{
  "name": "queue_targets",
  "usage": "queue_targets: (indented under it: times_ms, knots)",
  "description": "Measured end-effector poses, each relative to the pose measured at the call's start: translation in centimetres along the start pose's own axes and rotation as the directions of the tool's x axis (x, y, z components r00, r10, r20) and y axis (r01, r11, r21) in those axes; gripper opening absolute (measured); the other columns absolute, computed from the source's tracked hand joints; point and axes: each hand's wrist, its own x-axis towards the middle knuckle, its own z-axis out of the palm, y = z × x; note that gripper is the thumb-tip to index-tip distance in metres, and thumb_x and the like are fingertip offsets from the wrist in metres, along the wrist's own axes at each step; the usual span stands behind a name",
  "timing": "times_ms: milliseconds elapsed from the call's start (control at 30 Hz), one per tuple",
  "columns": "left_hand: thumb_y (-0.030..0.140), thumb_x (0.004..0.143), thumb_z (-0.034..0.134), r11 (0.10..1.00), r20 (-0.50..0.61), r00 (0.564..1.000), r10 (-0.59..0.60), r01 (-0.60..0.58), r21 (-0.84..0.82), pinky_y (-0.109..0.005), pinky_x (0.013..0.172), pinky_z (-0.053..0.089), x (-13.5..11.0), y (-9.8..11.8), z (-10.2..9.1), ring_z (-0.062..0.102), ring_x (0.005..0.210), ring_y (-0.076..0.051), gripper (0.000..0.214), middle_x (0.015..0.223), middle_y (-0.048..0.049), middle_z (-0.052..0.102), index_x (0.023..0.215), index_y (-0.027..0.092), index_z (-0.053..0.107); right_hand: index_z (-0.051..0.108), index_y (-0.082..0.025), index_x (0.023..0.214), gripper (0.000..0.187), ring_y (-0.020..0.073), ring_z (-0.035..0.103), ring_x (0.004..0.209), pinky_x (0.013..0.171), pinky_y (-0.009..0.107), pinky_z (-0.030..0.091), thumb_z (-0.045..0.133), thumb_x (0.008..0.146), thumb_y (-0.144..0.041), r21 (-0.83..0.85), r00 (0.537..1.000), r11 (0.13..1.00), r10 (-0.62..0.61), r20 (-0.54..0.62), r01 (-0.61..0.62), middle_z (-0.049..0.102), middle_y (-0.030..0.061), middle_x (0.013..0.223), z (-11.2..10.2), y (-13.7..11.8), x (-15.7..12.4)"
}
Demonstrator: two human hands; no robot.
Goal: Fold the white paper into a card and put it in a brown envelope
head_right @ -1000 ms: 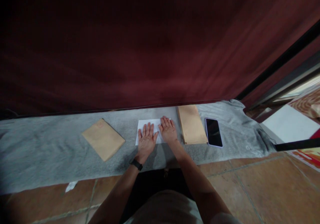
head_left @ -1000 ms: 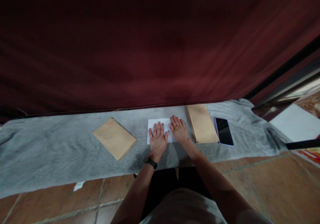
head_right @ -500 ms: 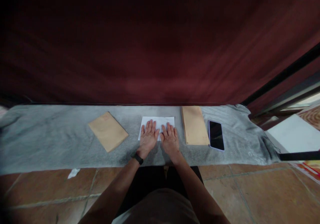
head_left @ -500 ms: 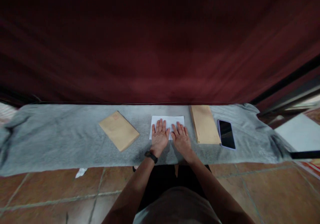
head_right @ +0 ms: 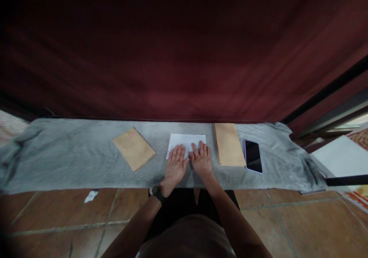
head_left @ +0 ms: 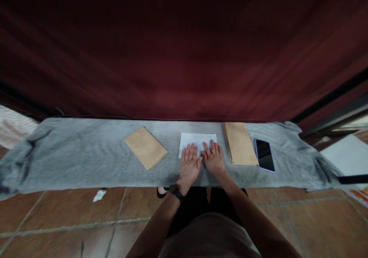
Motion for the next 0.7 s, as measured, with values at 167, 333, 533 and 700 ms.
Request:
queue_targets:
  times_ms: [167,333,533,700]
  knots:
    - [0.048,0.103,0.041,0.999,0.021,0.999,-0.048,0.048,-0.012,-0.05,0.125,0.027,-1.7,-0.9,0.2,0.029,0.154,-0.03,0.063,0.163,-0.0162,0.035,0.155,0.011,0.042,0.043,-0.026,0.155,0.051,0.0343,0.034,0.15,0.12,0.055,0.024,0.043,0.106,-0.04,-0.029,0.999,0.999,0.025,0.048,-0.023,0.033,0.015,0.165,-0.2,-0.1,0.2]
    - [0.045,0.102,0.042,0.996,-0.049,0.995,-0.087,0.086,-0.031,-0.049,0.124,0.027,-3.6,-4.1,-0.5,0.035,0.151,-0.031,0.066,0.16,-0.0214,0.038,0.154,0.004,0.04,0.038,-0.03,0.158,0.053,0.035,0.033,0.15,0.12,0.057,0.021,0.038,0.106,-0.043,-0.067,0.987,0.996,0.069,0.143,-0.06,0.03,0.012,0.167,-0.7,-0.3,0.6]
    - [0.041,0.101,0.041,0.995,-0.072,0.995,-0.072,0.067,-0.069,-0.053,0.125,0.024,-4.3,-4.2,-1.1,0.033,0.151,-0.034,0.067,0.159,-0.0251,0.037,0.153,-0.001,0.039,0.033,-0.032,0.16,0.054,0.0339,0.03,0.152,0.121,0.056,0.02,0.033,0.107,-0.046,-0.109,0.972,0.991,0.098,0.213,-0.076,0.026,0.0099,0.168,-1.4,-0.6,0.7]
    - [0.04,0.101,0.043,0.994,-0.076,0.995,-0.071,0.065,-0.085,-0.053,0.124,0.024,-4.2,-4.1,-1.1,0.031,0.152,-0.035,0.068,0.159,-0.0272,0.037,0.152,-0.004,0.039,0.031,-0.034,0.16,0.055,0.0319,0.028,0.153,0.122,0.053,0.019,0.033,0.107,-0.048,-0.14,0.968,0.987,0.11,0.226,-0.079,0.023,0.0075,0.169,-1.5,-0.7,0.7]
